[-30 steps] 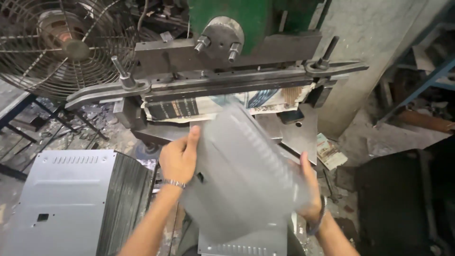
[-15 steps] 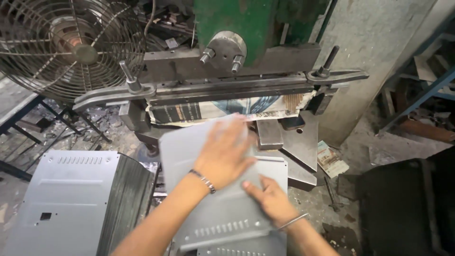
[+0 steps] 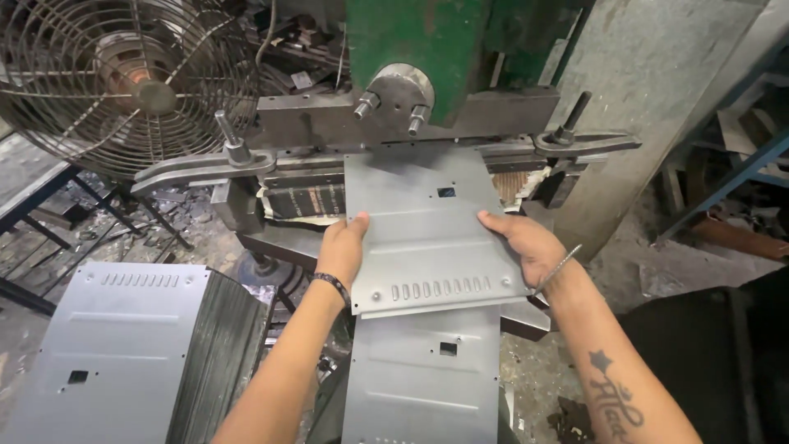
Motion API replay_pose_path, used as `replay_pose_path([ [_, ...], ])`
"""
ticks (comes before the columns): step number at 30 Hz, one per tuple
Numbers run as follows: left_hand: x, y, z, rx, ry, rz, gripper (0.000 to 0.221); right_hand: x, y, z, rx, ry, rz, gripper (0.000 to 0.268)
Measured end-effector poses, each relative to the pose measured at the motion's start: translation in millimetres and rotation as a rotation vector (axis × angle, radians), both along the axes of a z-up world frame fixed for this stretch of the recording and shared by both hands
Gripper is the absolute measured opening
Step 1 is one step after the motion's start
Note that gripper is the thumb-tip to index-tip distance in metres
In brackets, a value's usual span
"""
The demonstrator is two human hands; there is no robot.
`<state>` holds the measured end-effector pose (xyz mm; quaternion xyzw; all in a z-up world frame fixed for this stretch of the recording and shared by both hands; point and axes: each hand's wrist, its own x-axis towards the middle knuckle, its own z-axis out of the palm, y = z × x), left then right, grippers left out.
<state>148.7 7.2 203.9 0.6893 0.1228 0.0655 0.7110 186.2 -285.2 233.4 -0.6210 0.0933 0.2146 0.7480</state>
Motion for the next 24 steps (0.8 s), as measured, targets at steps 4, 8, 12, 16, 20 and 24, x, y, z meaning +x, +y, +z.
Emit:
replay_pose_path([
  [4, 9, 2, -11, -0.1, -0.009, -0.004, 0.043, 8, 0, -6, 0.019, 0.023, 0.037, 0.044],
  [8, 10, -1, -7, -0.177, -0.026, -0.02, 0.041, 7, 0, -2, 0.026, 0.035, 0.037, 0.044],
  [12, 6, -1, -6, -0.209, -0.016, -0.025, 0.041, 7, 0, -5, 0.012, 0.033, 0.039, 0.044],
  [16, 3, -1, -4, -0.226, -0.004, -0.041, 0.041, 6, -2, -8, -0.002, 0.015, 0.036, 0.045],
  [20, 4, -2, -1, -0.219, -0.011, -0.043, 0.042, 7, -1, -6, -0.001, 0.014, 0.031, 0.044],
  [24, 0, -3, 6, -0.204, 0.001, -0.035, 0.043, 7, -1, -6, -0.011, 0.021, 0.03, 0.044],
])
